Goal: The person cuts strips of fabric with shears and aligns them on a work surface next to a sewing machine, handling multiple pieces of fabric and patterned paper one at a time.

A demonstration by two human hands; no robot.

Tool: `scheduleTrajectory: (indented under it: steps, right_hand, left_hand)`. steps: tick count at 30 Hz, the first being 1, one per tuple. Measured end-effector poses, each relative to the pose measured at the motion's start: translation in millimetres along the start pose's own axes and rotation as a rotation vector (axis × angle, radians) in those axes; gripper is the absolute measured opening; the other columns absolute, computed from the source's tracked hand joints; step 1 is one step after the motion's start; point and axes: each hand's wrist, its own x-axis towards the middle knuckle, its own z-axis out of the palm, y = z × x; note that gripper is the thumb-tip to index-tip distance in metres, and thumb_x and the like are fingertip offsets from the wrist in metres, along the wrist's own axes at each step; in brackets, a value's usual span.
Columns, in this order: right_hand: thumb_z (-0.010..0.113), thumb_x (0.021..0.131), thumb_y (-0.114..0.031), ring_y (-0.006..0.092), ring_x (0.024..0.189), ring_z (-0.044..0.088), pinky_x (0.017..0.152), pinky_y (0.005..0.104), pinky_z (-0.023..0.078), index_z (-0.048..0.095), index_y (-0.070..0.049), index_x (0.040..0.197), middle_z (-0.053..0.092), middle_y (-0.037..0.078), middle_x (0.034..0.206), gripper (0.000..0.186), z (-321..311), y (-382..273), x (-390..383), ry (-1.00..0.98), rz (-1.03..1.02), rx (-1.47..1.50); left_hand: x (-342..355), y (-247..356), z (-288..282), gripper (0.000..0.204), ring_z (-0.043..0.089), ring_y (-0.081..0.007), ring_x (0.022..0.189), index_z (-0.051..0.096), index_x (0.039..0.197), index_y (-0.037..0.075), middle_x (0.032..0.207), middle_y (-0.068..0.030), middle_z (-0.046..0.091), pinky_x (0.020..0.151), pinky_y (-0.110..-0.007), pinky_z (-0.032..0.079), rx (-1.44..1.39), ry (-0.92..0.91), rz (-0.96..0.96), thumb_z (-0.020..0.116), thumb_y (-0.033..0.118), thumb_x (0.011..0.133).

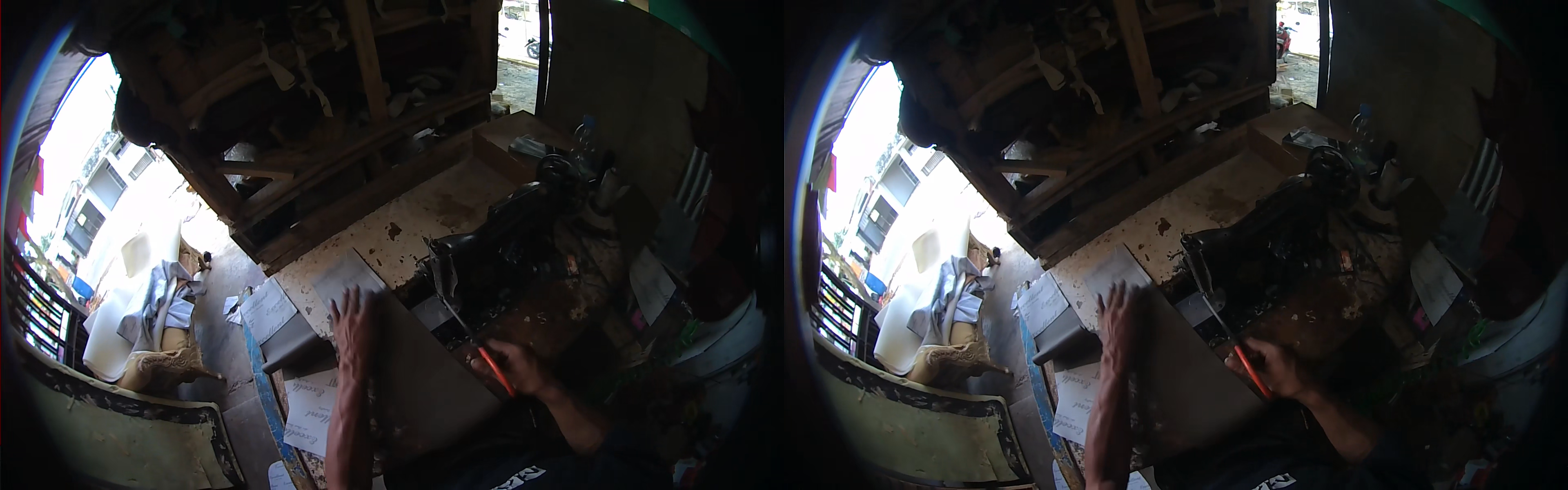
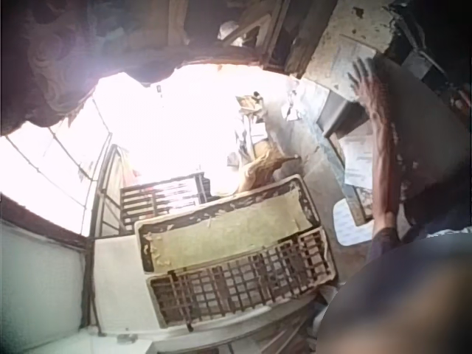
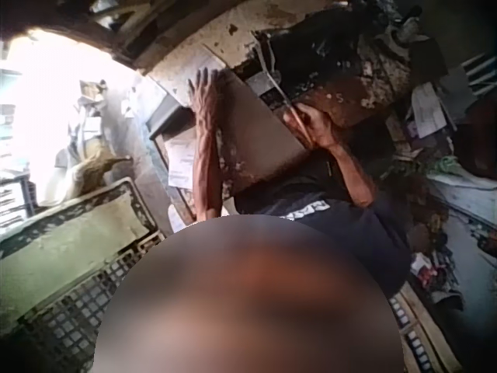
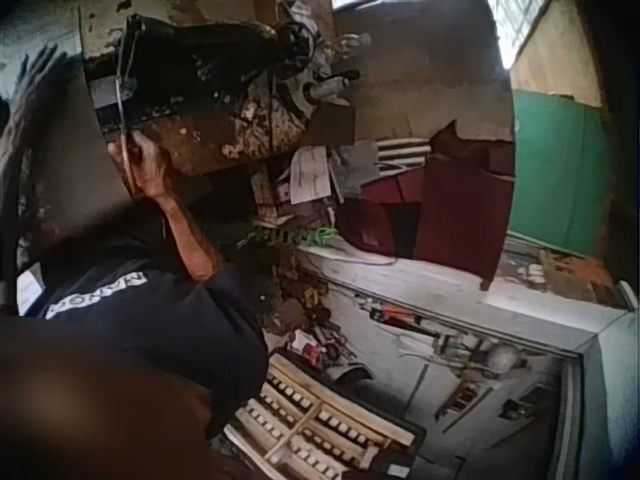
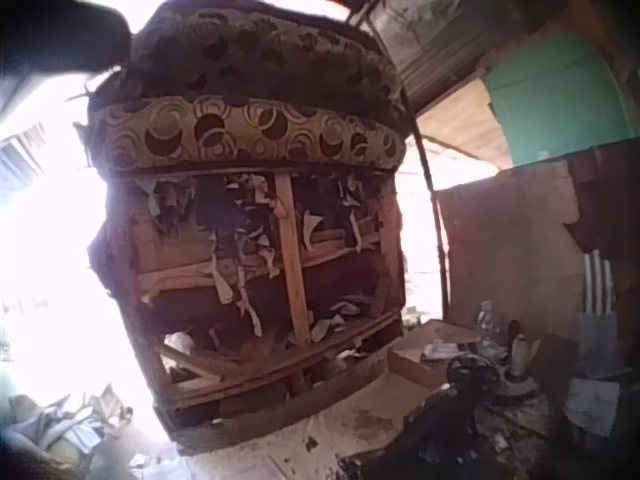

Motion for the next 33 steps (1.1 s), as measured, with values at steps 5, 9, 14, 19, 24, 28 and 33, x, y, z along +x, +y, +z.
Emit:
scheduleTrajectory:
  steps: [5, 9, 14, 19, 24, 28, 33]
  right_hand:
    - [0.081, 0.089, -0.031, 0.0382, 0.103, 0.072, 0.086, 0.0452, 0.06, 0.066, -0.009, 0.135, 0.071, 0.021, 0.114, 0.053, -37, 25, -20, 0.187, 0.033, -0.532]
    - [0.08, 0.09, -0.024, 0.0393, 0.11, 0.068, 0.092, 0.046, 0.056, 0.066, -0.008, 0.135, 0.067, 0.021, 0.118, 0.05, -53, 31, -40, 0.339, 0.121, -0.748]
    - [0.076, 0.092, -0.016, 0.0358, 0.118, 0.063, 0.097, 0.0432, 0.054, 0.065, -0.002, 0.132, 0.063, 0.018, 0.124, 0.044, -68, 29, -34, 0.614, -0.001, -0.68]
    - [0.078, 0.092, -0.02, 0.0318, 0.112, 0.066, 0.099, 0.0422, 0.054, 0.072, -0.003, 0.123, 0.069, 0.012, 0.119, 0.036, -25, -1, -8, 0.298, -0.226, -0.547]
    - [0.075, 0.094, -0.03, 0.0274, 0.133, 0.057, 0.114, 0.0507, 0.042, 0.072, -0.009, 0.126, 0.066, 0.009, 0.132, 0.038, 50, 5, -6, -0.166, -0.525, -0.542]
    - [0.07, 0.097, -0.034, 0.027, 0.141, 0.05, 0.119, 0.0549, 0.034, 0.07, -0.011, 0.131, 0.061, 0.01, 0.141, 0.04, 63, 22, -13, -0.193, -0.448, -0.648]
    - [0.067, 0.099, -0.032, 0.0268, 0.144, 0.047, 0.122, 0.0537, 0.03, 0.068, -0.011, 0.133, 0.059, 0.01, 0.146, 0.04, 64, 33, -16, -0.197, -0.444, -0.576]
  left_hand:
    - [24, 47, -57, 0.05, 0.039, -0.0422, 0.149, 0.056, 0.142, 0.005, 0.151, -0.0238, 0.052, 0.125, -0.056, 0.025, -0.189, -0.306, -0.302, 0.065, 0.03, 0.099]
    - [-46, 72, -24, 0.068, 0.031, -0.0472, 0.152, 0.047, 0.154, 0.005, 0.164, -0.0278, 0.031, 0.124, -0.063, 0.019, -0.129, -0.352, -0.3, 0.057, 0.049, 0.102]
    - [-44, 77, -58, 0.049, 0.044, -0.0435, 0.144, 0.059, 0.143, 0.006, 0.151, -0.0246, 0.051, 0.121, -0.054, 0.033, -0.296, -0.164, -0.218, 0.063, 0.031, 0.101]
    - [-130, 14, -123, 0.05, 0.056, -0.0383, 0.131, 0.062, 0.138, 0.007, 0.139, -0.018, 0.062, 0.113, -0.048, 0.043, 0.031, -0.106, -0.656, 0.076, 0.015, 0.09]
    - [-189, -42, -139, 0.052, 0.06, -0.0415, 0.114, 0.061, 0.128, 0.007, 0.126, -0.0231, 0.06, 0.101, -0.053, 0.046, 0.233, -0.29, -1.04, 0.083, 0.025, 0.085]
    - [-184, -26, -123, 0.042, 0.062, -0.0415, 0.111, 0.064, 0.115, 0.004, 0.107, -0.0223, 0.066, 0.095, -0.053, 0.049, 0.24, -0.022, -0.957, 0.085, 0.024, 0.083]
    - [-181, -42, -126, 0.038, 0.062, -0.0467, 0.108, 0.064, 0.109, -0.001, 0.119, -0.0263, 0.061, 0.095, -0.054, 0.05, 0.023, -0.179, -1.103, 0.083, 0.02, 0.083]
